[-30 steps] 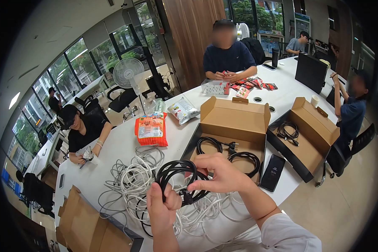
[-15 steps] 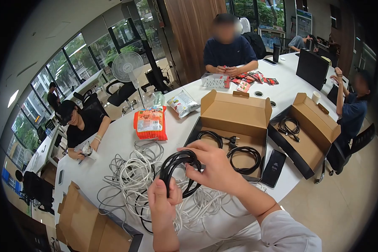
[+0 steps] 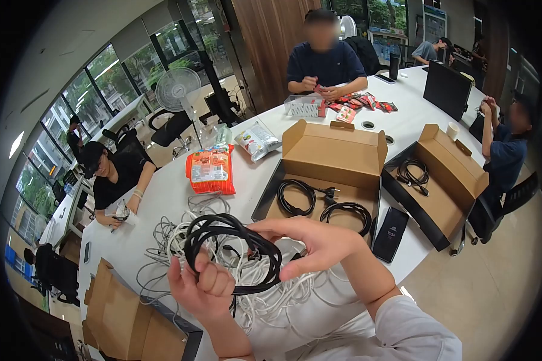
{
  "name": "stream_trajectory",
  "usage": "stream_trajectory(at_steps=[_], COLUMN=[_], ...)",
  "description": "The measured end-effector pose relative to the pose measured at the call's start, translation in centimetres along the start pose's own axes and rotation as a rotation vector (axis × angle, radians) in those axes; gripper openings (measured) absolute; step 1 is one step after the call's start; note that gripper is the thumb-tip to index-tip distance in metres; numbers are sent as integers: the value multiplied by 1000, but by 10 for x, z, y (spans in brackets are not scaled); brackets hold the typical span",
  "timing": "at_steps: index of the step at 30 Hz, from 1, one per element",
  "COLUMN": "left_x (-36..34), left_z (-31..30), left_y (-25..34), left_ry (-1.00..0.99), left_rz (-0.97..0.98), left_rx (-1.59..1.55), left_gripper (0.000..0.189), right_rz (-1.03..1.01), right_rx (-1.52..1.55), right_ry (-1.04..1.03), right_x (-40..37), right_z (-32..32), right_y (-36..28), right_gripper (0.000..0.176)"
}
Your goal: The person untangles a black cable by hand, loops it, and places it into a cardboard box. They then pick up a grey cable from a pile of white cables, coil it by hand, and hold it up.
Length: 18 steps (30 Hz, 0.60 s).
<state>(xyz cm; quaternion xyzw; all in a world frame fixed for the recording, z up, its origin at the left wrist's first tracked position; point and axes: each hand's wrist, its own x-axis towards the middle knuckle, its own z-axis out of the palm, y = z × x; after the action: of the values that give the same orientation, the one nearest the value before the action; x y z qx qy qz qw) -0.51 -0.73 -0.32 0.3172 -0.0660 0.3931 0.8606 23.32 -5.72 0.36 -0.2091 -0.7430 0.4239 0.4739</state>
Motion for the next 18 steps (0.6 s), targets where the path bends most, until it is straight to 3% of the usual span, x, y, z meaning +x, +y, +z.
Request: stream_trajectory(at_steps=[3, 7, 18], left_x=[2, 3, 0], left_z=[0, 2, 1], left_y=[-3, 0, -2], left_ry=[-98, -127, -64], left_rz=[41, 80, 101], left_rx=[-71, -111, -7], left_gripper=[37, 32, 17], right_rz=[-14, 73, 35], right_rx=[384, 471, 152], right_ry=[-79, -157, 139], right_x=[-2, -2, 2], right_z=[5, 5, 6], right_y=[10, 5, 7], right_gripper=[94, 96, 37])
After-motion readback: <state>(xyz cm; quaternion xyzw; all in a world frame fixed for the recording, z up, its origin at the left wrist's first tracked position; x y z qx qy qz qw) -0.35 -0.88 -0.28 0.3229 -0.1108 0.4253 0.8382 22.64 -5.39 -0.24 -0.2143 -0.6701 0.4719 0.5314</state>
